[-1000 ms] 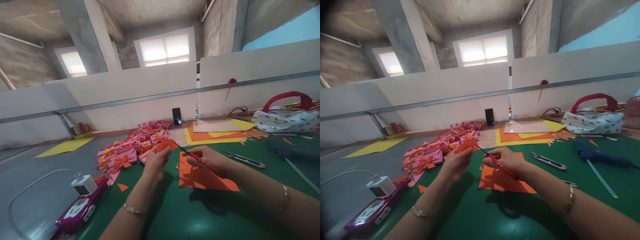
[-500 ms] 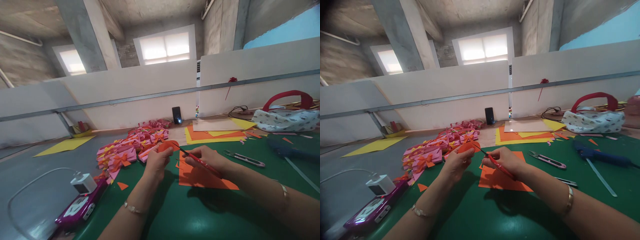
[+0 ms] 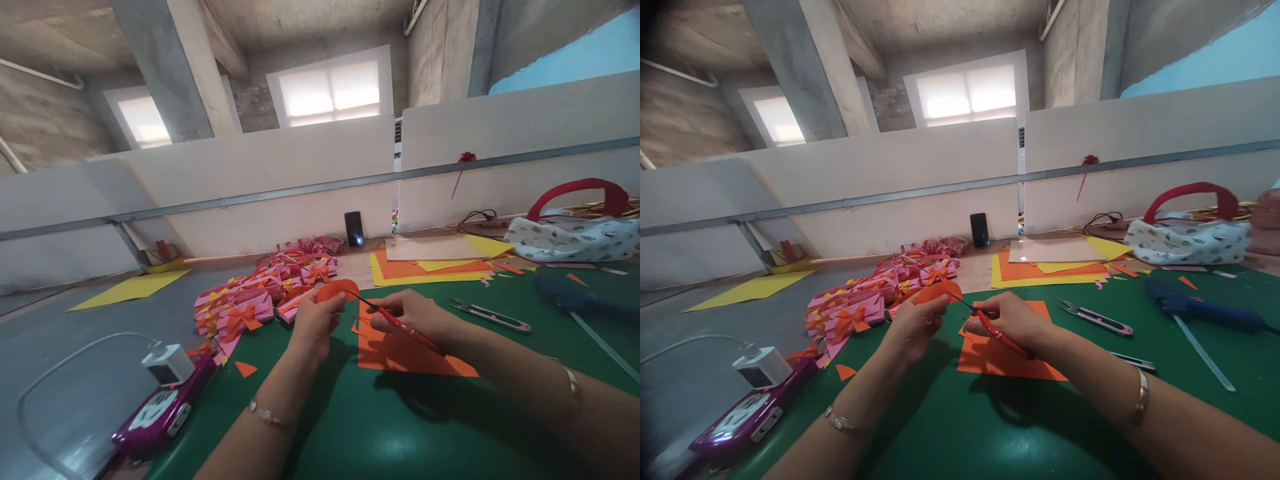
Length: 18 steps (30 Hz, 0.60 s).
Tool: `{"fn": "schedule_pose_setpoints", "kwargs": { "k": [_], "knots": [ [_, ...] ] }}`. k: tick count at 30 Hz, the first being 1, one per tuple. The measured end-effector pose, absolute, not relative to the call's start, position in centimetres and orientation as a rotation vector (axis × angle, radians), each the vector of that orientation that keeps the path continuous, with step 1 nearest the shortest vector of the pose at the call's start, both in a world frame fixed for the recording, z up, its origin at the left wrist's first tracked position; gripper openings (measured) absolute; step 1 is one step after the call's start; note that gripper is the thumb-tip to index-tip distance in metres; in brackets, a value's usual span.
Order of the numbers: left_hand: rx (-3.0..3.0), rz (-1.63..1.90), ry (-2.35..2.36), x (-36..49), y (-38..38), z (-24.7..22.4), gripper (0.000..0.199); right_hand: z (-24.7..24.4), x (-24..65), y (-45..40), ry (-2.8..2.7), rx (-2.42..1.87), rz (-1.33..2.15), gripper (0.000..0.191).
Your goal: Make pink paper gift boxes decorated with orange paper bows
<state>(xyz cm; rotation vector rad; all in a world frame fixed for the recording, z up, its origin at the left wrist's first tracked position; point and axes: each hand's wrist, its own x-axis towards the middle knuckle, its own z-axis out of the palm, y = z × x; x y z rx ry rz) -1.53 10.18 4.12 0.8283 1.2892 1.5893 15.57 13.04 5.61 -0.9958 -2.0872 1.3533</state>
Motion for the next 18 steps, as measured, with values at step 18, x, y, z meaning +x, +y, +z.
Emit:
{"fn": "schedule_pose_setpoints", "kwargs": {
  "k": [18],
  "knots": [
    [0.823,1.598,1.267,-1.49,10.21,4.19,0.025,5.49,15.58,12.98,-2.087,-1.021,1.360,0.047]
  ]
}}
